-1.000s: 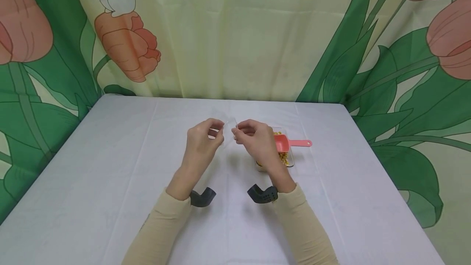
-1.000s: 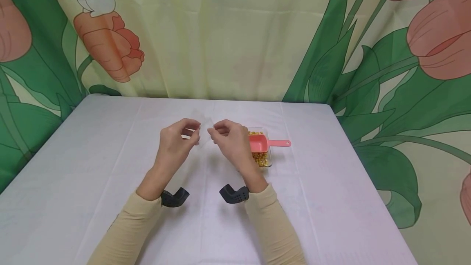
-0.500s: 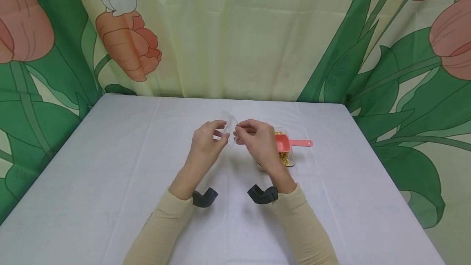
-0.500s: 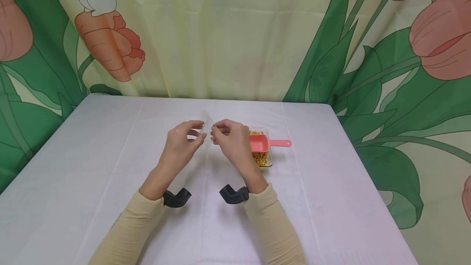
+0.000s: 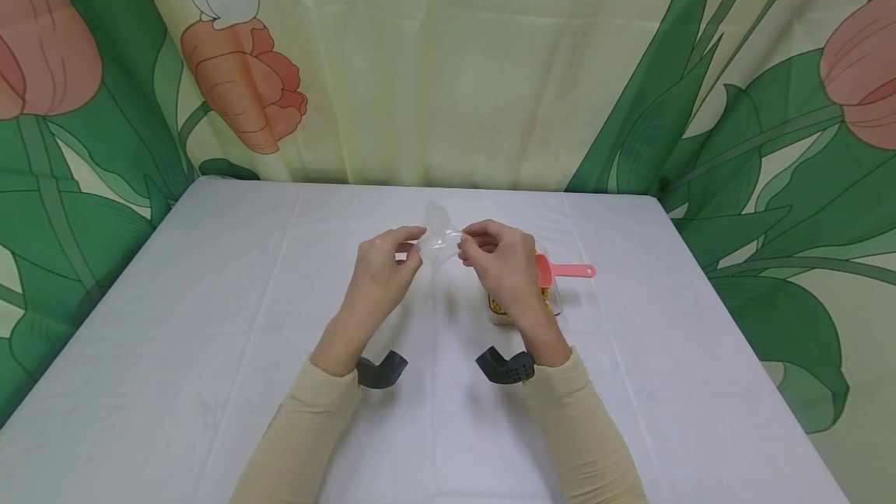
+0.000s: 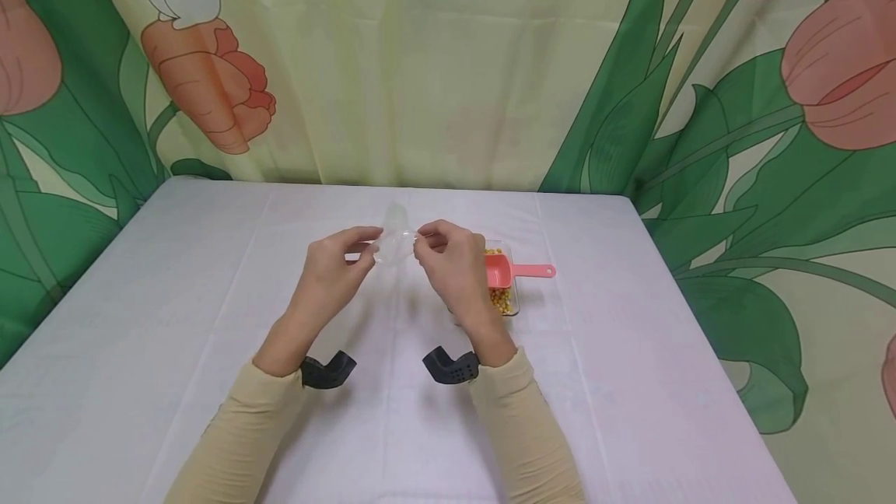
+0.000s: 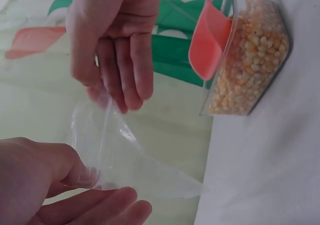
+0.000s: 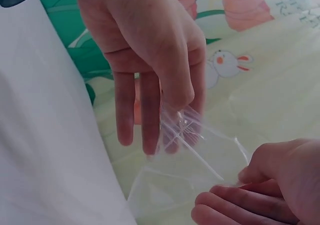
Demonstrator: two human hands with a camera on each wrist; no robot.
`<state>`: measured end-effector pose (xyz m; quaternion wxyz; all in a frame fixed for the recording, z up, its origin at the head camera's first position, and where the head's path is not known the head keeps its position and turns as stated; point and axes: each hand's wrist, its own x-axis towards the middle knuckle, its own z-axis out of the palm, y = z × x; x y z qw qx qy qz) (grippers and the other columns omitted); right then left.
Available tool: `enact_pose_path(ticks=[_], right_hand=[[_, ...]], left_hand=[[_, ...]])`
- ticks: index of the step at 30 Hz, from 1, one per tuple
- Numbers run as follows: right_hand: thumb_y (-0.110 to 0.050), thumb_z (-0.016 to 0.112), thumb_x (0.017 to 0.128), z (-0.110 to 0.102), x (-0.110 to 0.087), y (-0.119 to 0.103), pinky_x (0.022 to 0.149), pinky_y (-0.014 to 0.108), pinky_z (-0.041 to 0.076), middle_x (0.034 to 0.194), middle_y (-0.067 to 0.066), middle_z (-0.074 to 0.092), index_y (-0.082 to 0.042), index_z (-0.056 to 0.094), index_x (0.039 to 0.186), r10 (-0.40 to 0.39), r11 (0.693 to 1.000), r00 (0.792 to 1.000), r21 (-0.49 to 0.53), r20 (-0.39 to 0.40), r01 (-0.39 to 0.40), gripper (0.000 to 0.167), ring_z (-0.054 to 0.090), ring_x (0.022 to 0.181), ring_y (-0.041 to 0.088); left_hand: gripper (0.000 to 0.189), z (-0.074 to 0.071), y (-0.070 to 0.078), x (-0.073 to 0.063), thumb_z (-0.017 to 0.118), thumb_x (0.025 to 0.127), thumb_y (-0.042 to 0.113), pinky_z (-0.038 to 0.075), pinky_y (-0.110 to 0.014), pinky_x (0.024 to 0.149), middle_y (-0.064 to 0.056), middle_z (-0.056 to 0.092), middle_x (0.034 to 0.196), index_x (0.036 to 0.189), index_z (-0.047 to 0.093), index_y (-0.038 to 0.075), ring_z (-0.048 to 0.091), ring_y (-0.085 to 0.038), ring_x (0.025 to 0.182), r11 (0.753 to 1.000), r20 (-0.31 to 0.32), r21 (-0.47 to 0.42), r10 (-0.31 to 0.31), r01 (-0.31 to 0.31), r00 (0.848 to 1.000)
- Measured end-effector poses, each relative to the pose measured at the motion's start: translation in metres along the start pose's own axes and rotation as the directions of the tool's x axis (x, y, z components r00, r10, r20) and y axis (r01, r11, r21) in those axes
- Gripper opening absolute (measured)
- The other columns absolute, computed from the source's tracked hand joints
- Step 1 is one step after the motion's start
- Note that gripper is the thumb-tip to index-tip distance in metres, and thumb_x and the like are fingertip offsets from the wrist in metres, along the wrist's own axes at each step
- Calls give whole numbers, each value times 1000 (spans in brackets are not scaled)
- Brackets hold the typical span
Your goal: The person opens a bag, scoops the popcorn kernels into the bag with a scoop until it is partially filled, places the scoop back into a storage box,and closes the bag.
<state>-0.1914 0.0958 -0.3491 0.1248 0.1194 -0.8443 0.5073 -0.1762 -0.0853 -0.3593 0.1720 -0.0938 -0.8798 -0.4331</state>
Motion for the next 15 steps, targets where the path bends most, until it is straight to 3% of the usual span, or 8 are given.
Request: enact_pose_path(ticks=[7,15], right_hand=[[-15,69,92,-2,0,0,73,31,61,91,9,76,-4,73,103,-10,999,1000,-47,-14,9,16,73,74,16],[-12,67,93,0,1,3,71,28,61,90,12,76,-1,73,102,23,999,999,23,25,-24,16,74,73,17]], left_hand=[[36,-3,3,0,56,88,-2,61,-34,77,-14,70,121,122,68,2,72,-26,104,1000,16,14,11,-11,1000],[42,-2,4,-2,60,90,3,59,-39,86,-12,63,132,132,62,8,65,-28,115,1000,65,28,12,-14,998]])
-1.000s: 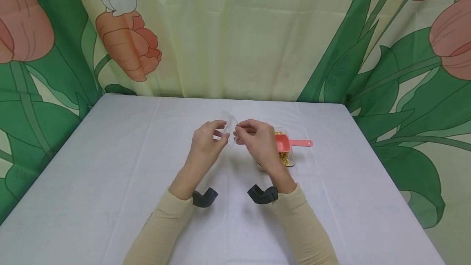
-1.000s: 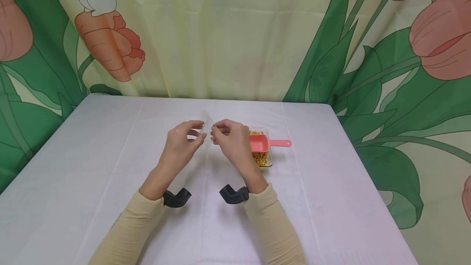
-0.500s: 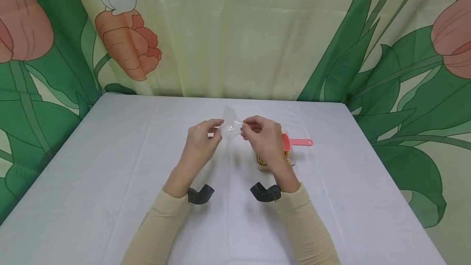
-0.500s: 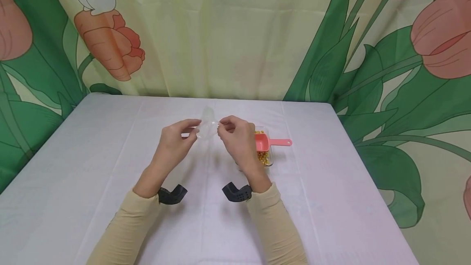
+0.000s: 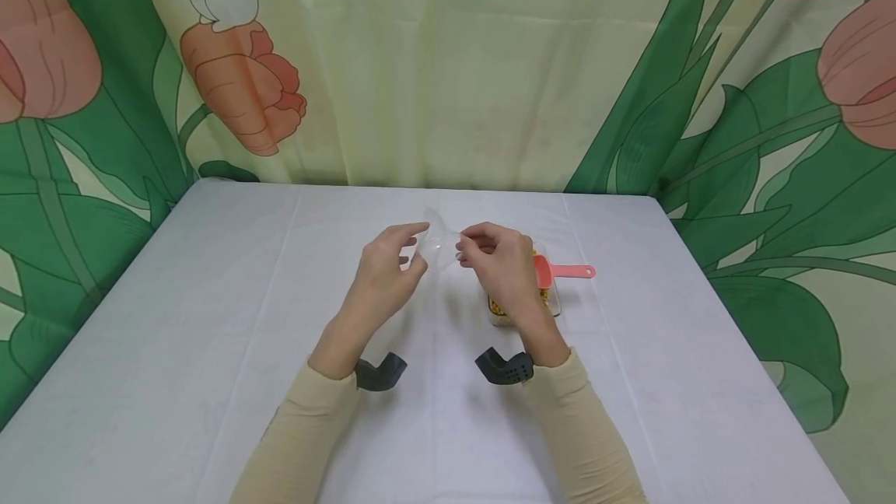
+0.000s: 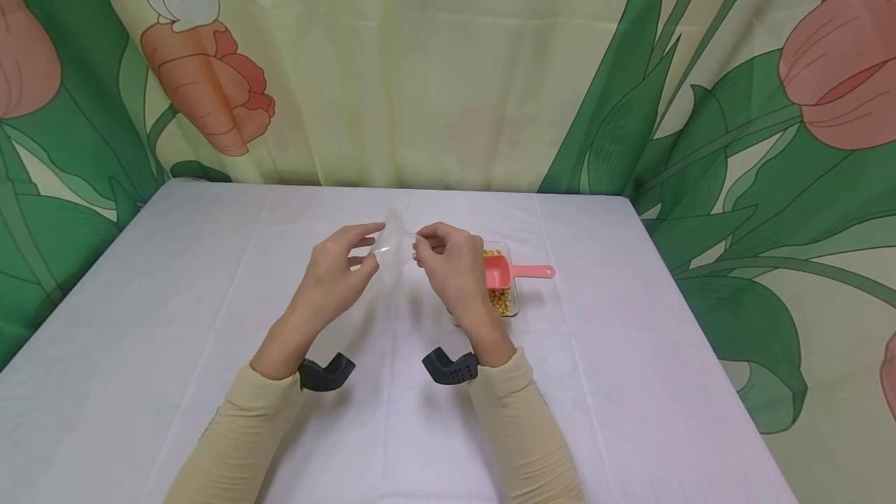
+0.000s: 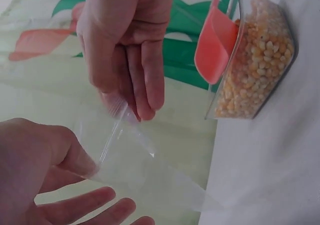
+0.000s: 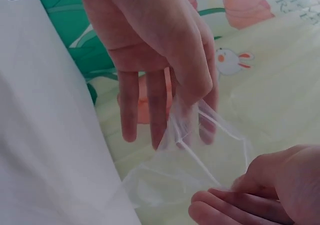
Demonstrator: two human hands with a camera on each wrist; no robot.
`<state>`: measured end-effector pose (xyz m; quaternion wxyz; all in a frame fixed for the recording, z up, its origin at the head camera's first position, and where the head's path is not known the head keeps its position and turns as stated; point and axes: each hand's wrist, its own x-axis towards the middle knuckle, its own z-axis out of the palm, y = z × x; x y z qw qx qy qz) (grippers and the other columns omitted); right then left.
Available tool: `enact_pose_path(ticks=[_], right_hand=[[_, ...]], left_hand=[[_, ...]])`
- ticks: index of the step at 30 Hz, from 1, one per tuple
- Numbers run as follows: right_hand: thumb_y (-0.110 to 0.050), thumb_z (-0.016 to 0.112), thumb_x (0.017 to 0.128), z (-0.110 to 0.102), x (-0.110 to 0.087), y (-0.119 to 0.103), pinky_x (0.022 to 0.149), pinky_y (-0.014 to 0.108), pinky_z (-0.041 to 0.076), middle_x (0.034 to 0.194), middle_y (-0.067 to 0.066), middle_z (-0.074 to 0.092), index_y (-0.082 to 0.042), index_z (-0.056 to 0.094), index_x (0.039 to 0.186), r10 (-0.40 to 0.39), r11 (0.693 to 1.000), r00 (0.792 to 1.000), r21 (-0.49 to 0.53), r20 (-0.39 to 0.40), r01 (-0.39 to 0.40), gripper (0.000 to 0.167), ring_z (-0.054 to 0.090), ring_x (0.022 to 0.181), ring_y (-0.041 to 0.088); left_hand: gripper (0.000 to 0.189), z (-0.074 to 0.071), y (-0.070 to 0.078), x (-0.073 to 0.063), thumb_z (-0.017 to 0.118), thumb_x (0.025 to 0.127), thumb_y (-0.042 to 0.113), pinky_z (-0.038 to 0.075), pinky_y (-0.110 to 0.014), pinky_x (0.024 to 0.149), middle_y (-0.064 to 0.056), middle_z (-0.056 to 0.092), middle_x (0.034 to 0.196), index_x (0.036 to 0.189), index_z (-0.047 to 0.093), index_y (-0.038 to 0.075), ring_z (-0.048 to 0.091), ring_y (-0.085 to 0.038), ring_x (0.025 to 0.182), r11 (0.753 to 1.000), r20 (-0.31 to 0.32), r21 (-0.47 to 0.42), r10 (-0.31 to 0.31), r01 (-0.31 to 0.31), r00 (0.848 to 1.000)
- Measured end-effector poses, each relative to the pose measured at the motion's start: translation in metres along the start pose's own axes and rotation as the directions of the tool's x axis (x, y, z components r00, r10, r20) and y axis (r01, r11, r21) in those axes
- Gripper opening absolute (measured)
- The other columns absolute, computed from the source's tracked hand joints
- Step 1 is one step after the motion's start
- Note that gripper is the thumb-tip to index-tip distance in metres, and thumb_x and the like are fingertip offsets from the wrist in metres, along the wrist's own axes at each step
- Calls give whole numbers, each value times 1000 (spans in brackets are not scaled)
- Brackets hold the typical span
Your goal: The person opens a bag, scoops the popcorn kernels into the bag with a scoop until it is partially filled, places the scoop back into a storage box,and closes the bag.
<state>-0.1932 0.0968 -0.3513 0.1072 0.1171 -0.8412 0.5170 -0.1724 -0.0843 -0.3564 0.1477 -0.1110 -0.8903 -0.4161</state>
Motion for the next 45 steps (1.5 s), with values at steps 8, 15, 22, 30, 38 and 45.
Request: enact_pose_path(ticks=[8,15,22,30,38,45], right_hand=[[-13,64,95,-2,1,3,70,27,60,94,12,76,-2,72,107,66,994,996,86,54,-70,17,75,78,18],[-12,64,96,0,2,5,70,29,61,96,13,76,-2,72,110,83,988,993,120,86,-93,19,76,80,20],[-10,65,95,-3,4,7,69,31,61,98,16,75,-1,72,111,96,978,990,175,100,-113,19,76,79,22],[-14,64,96,-8,6,9,71,30,61,98,15,75,-1,71,114,144,969,980,184,137,-168,23,76,82,22],[-21,63,98,-10,7,10,75,30,61,107,13,74,-5,70,118,219,966,963,107,156,-237,28,72,89,19],[-19,62,98,-12,8,13,74,31,61,105,16,75,-4,70,117,238,949,953,165,187,-269,25,74,85,20]], left_hand=[[58,1,-3,-2,69,93,29,48,-46,105,-11,52,144,144,49,12,53,-29,131,999,92,23,24,-27,995],[90,0,-8,-1,80,81,42,36,-51,115,-10,34,157,155,32,21,33,-31,145,997,201,53,35,-47,979],[111,6,-13,12,90,68,45,29,-55,118,-14,29,160,156,27,19,26,-38,148,916,207,224,289,-333,935],[116,14,-11,25,90,64,51,26,-54,120,-11,41,150,154,29,10,36,-30,142,804,219,288,474,-520,853],[111,15,-10,27,89,63,53,32,-56,116,-11,51,136,150,35,10,50,-30,127,811,237,282,459,-513,856],[103,13,-7,29,87,66,53,42,-44,108,-10,56,128,146,41,7,54,-27,116,791,257,294,476,-537,841]])
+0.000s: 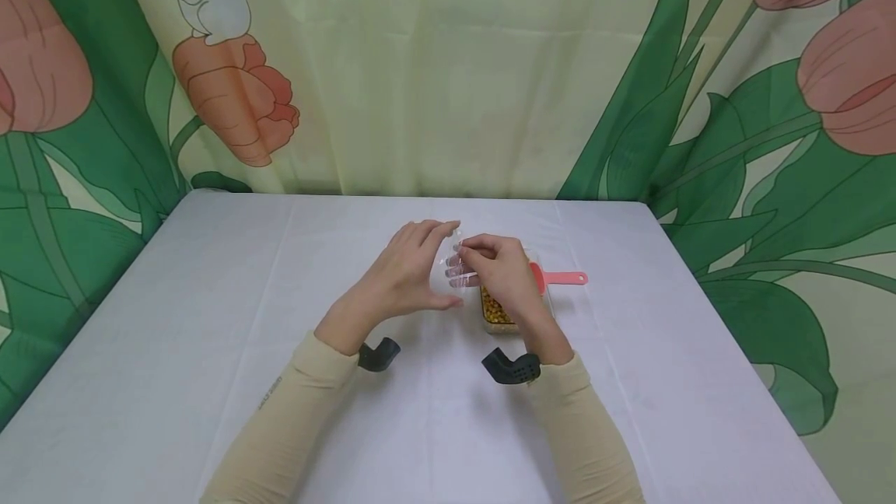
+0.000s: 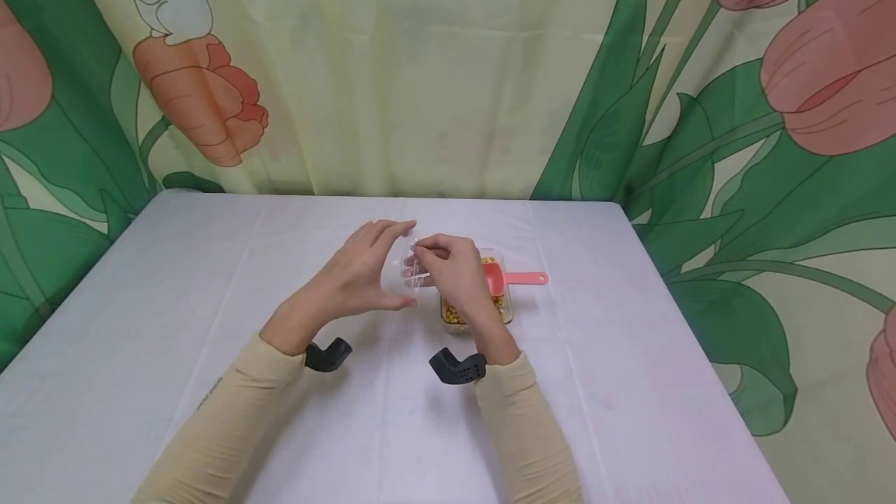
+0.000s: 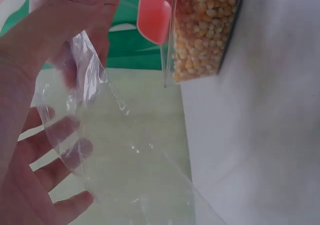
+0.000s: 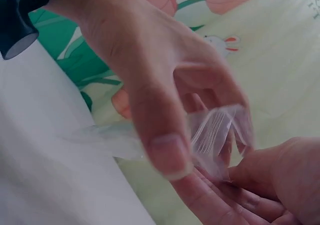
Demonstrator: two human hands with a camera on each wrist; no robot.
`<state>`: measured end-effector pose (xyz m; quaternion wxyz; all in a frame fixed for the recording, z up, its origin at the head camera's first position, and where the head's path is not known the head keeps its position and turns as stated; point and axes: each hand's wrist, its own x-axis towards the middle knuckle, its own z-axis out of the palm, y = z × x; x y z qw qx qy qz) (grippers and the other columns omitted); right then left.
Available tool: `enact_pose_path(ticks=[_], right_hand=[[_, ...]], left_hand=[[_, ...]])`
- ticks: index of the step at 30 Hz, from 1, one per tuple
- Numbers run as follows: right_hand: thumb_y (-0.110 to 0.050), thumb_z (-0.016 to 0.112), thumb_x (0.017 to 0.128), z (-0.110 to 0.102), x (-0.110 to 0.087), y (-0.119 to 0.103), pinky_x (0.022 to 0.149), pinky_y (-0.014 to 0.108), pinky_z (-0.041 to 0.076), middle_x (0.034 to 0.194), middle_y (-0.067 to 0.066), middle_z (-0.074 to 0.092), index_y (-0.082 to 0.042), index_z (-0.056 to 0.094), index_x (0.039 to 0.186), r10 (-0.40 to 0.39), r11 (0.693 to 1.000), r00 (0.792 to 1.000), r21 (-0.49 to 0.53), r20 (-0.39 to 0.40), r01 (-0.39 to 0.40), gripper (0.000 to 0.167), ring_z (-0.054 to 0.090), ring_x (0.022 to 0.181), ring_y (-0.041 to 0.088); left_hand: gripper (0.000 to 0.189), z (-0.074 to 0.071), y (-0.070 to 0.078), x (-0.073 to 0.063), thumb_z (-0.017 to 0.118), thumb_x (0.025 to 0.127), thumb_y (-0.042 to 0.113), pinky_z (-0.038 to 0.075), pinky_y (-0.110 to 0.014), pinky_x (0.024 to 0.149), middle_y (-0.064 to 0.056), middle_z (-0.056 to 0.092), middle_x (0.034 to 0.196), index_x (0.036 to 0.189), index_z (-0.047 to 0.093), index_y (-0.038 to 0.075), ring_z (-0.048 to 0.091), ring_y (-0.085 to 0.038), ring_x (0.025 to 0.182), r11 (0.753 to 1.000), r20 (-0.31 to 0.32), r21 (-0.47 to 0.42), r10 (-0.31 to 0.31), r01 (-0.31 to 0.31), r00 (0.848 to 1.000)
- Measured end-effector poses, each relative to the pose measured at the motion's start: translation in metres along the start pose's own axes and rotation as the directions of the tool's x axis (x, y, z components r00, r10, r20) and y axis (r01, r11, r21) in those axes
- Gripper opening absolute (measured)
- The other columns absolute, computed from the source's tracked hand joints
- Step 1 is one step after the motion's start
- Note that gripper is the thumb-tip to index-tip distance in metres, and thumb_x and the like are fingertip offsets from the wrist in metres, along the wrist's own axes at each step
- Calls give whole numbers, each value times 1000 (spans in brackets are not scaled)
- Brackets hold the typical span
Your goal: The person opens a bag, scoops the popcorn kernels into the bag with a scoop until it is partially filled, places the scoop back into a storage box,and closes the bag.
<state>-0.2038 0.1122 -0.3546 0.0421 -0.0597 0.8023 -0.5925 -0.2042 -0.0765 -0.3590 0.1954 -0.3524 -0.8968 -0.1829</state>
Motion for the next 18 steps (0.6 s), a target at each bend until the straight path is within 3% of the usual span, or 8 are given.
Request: enact_pose_path(ticks=[8,18], right_hand=[[-15,60,99,-1,1,3,75,32,61,107,19,73,2,68,118,17,999,999,31,52,-18,27,75,89,22],[-16,62,98,0,0,4,78,31,60,107,16,74,-2,69,117,39,999,999,2,29,-39,24,75,91,22]], left_hand=[[85,-6,-2,-2,84,71,46,50,-36,93,-7,61,115,139,50,9,57,-21,105,995,42,-88,-47,51,998],[82,-6,0,-8,82,75,46,54,-34,91,-4,59,117,141,49,10,57,-18,107,981,123,-130,-127,143,984]])
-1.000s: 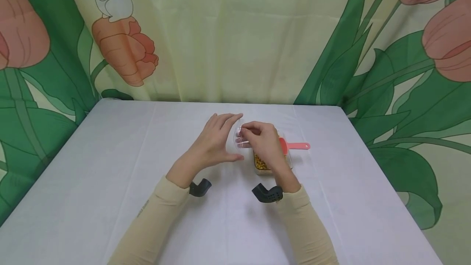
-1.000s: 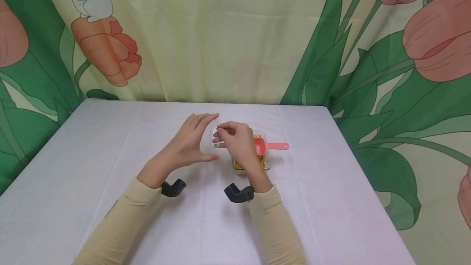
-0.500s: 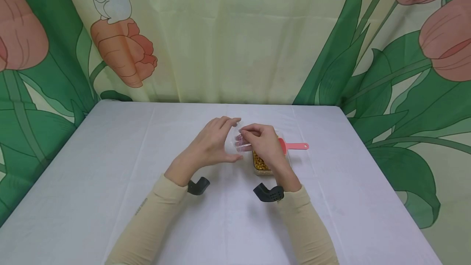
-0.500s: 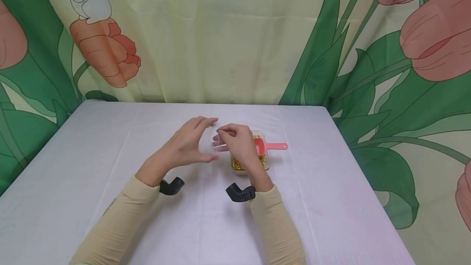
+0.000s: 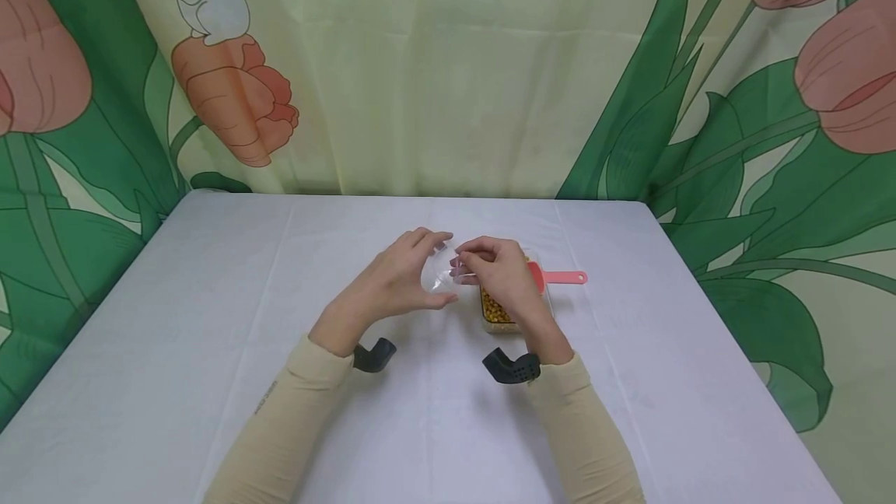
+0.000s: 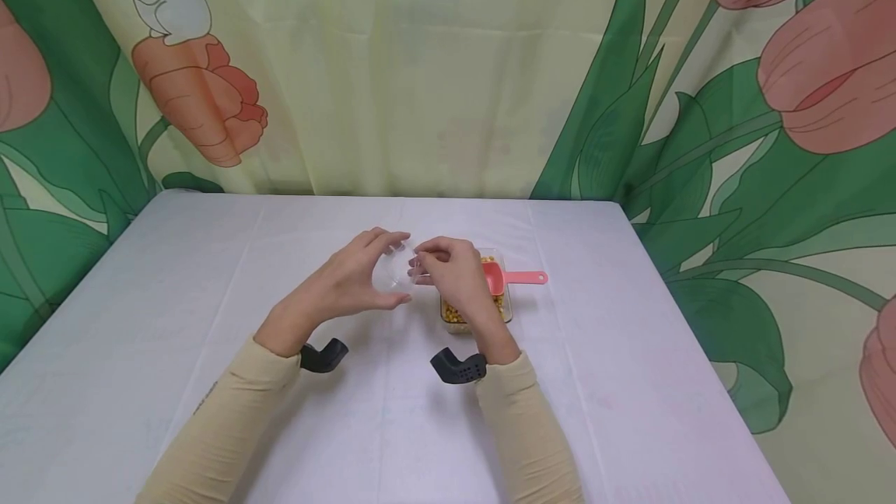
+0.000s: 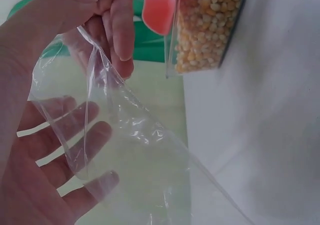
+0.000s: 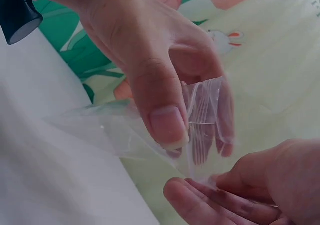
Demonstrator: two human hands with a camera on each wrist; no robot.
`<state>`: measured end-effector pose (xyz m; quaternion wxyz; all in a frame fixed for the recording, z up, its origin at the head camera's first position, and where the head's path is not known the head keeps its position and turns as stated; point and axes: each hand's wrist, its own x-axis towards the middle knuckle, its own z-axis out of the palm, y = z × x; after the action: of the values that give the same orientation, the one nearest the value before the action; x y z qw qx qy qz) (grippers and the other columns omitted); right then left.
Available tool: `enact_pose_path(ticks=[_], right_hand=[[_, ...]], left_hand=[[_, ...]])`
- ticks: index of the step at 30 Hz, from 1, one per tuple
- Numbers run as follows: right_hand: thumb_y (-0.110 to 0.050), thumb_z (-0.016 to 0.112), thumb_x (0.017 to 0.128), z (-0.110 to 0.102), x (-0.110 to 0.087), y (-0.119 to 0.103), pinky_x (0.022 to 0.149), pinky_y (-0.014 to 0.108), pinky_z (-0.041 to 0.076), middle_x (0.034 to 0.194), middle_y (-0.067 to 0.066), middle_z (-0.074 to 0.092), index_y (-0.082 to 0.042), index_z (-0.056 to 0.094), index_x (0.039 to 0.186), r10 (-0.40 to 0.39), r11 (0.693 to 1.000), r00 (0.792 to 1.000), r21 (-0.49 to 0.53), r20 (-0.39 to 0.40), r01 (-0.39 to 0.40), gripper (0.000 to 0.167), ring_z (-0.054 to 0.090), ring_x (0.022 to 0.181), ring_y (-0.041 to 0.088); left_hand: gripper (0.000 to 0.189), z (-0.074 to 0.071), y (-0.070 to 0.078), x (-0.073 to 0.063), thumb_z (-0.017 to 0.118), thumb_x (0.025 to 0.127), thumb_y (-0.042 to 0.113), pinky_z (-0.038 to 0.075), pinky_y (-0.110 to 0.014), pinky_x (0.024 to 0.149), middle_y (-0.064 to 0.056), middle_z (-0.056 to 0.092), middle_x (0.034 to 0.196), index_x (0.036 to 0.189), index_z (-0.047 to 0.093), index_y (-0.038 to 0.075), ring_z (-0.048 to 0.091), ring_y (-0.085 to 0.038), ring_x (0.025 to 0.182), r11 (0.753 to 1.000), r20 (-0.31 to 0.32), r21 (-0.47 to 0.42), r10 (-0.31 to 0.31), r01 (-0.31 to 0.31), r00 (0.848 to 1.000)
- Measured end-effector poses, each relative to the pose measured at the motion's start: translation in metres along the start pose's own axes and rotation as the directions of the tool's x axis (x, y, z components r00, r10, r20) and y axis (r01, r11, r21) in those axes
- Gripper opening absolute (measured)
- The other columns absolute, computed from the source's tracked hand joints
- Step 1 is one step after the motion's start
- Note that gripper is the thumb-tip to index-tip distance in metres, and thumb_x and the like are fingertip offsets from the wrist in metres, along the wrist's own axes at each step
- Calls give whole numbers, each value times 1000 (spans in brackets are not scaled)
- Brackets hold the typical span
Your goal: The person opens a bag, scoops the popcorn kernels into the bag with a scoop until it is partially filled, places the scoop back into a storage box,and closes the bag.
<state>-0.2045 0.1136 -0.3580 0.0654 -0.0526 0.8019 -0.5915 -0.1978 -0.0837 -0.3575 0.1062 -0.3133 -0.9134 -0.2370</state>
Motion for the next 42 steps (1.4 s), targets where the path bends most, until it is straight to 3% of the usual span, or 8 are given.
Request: enact_pose_path(ticks=[14,24,30,36,42], right_hand=[[-20,57,100,-24,-7,-3,87,33,58,113,11,72,-6,68,117,-55,993,995,-107,-87,46,24,71,103,23],[-18,56,101,-58,-14,2,91,39,57,111,11,72,-6,69,115,-136,972,967,-216,-216,88,23,70,104,26],[-21,54,102,-75,-17,8,85,33,59,113,11,72,-7,69,117,-138,961,949,-269,-283,60,25,67,102,25],[-22,53,102,-92,-19,18,94,41,55,115,12,71,-6,69,118,-151,944,924,-328,-352,30,27,65,110,26],[-25,50,103,-110,-22,29,91,37,51,119,13,70,-7,68,120,-62,948,915,-312,-398,-71,30,62,115,27]], left_hand=[[87,4,-1,0,82,74,52,52,-38,98,-5,59,124,144,48,12,56,-21,115,995,95,19,-95,93,991],[88,12,-2,-1,82,75,51,52,-40,99,-7,58,127,145,45,12,54,-23,118,992,133,1,-127,128,983],[89,12,1,-1,82,75,51,52,-40,100,-5,58,127,146,45,12,55,-23,119,990,146,6,-142,142,979],[88,15,2,-1,82,75,50,52,-40,100,-6,58,127,146,45,12,55,-23,118,990,145,5,-142,142,979],[89,17,1,-3,82,75,50,51,-41,101,-8,58,129,146,44,12,55,-24,119,989,154,-3,-145,147,977]])
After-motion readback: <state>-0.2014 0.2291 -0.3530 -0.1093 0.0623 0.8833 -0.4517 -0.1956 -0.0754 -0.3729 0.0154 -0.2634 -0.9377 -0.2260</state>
